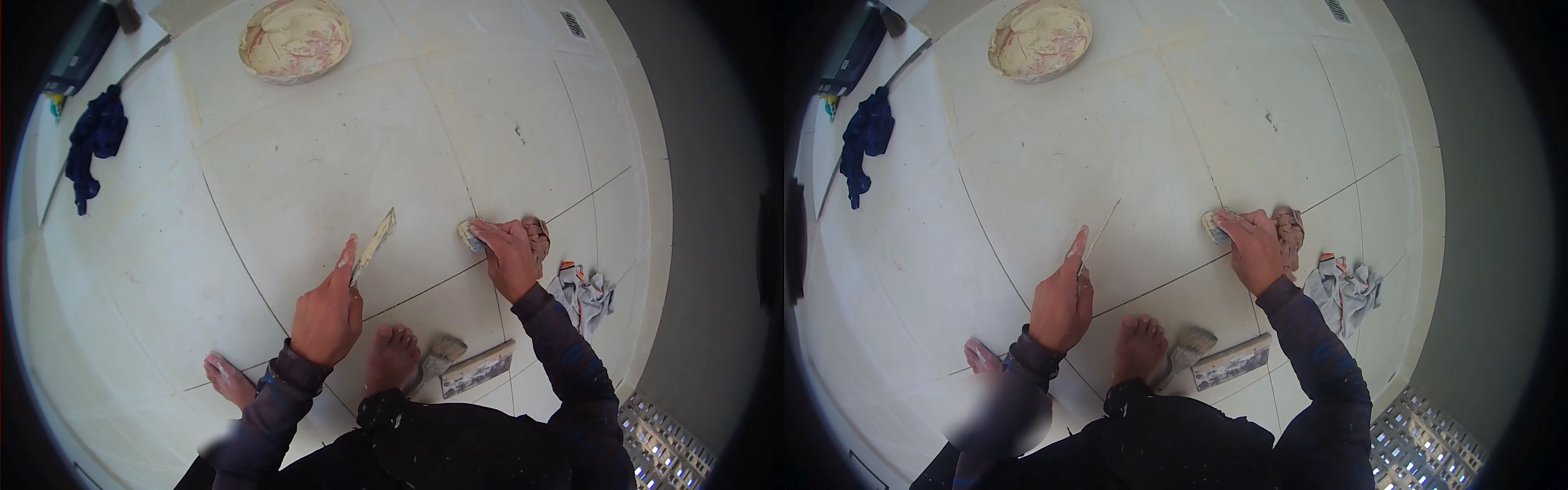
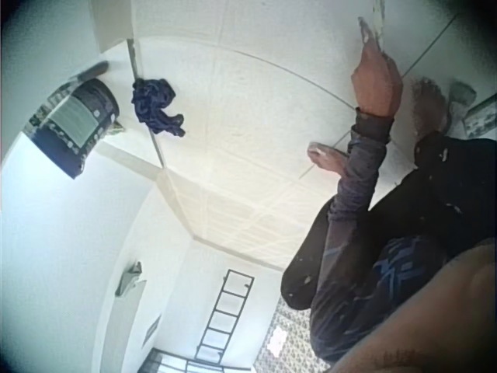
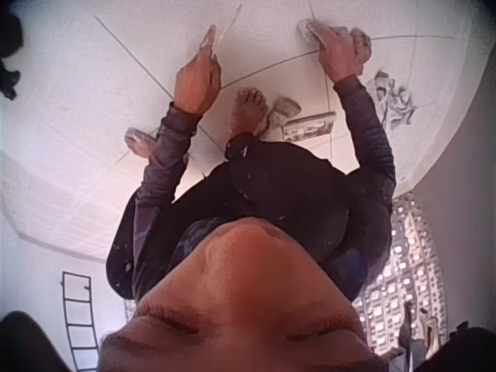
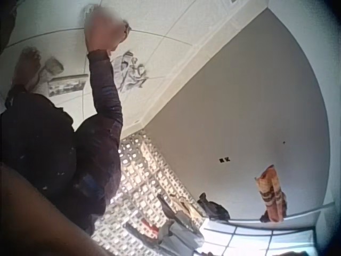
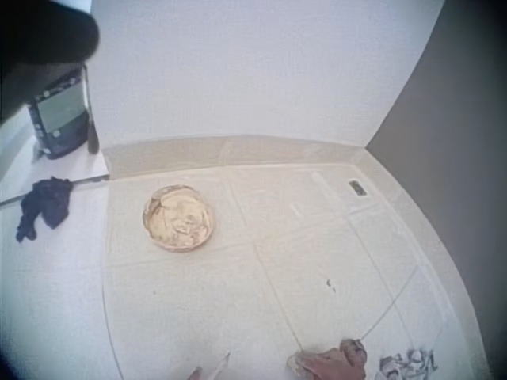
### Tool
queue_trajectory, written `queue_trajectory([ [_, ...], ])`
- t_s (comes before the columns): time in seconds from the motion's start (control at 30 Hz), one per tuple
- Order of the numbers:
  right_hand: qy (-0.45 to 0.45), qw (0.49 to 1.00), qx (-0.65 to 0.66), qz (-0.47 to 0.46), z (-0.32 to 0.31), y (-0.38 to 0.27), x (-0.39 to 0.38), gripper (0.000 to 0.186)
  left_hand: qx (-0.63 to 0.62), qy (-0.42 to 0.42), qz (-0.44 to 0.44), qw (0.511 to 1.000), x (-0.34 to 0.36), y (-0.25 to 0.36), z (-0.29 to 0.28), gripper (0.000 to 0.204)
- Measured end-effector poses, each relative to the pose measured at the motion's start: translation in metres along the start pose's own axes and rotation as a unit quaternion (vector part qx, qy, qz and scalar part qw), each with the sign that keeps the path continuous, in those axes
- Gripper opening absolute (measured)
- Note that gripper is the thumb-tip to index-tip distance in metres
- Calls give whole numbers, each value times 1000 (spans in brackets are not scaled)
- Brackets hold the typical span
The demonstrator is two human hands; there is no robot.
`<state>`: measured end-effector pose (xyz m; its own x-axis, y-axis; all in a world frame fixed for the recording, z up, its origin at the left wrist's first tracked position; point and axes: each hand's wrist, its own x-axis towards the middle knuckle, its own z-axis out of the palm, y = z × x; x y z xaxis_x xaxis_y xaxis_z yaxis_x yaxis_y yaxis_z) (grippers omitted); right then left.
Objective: The person applies a pasty material into the gaps between floor tiles using a small handheld applicator and a putty knife, then wipes away the excess material with a cloth.
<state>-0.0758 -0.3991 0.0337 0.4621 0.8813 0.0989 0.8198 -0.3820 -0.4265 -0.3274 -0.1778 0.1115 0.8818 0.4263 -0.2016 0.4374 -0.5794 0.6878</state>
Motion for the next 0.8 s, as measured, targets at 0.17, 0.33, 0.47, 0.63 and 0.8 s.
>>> queue_trajectory([
  [0.17, 179, 983, 24, 13, 6, 0, 43, 41, -5, -2, -2, 1000, 0, 4, 2, 75],
  [0.33, 158, 983, -88, -2, 44, 21, 40, 43, -5, -6, 8, 1000, 5, 14, 10, 72],
  [0.47, 80, 990, -112, 13, 30, 1, -31, 41, -17, 7, -10, 1000, 4, 18, 5, 69],
  [0.63, -20, 999, -1, 46, -12, 9, -40, 36, -31, 32, -8, 999, 5, 17, 11, 67],
  [0.8, 165, 986, -13, -23, -17, 27, 81, 37, -40, 30, -2, 999, 4, 23, 12, 67],
])
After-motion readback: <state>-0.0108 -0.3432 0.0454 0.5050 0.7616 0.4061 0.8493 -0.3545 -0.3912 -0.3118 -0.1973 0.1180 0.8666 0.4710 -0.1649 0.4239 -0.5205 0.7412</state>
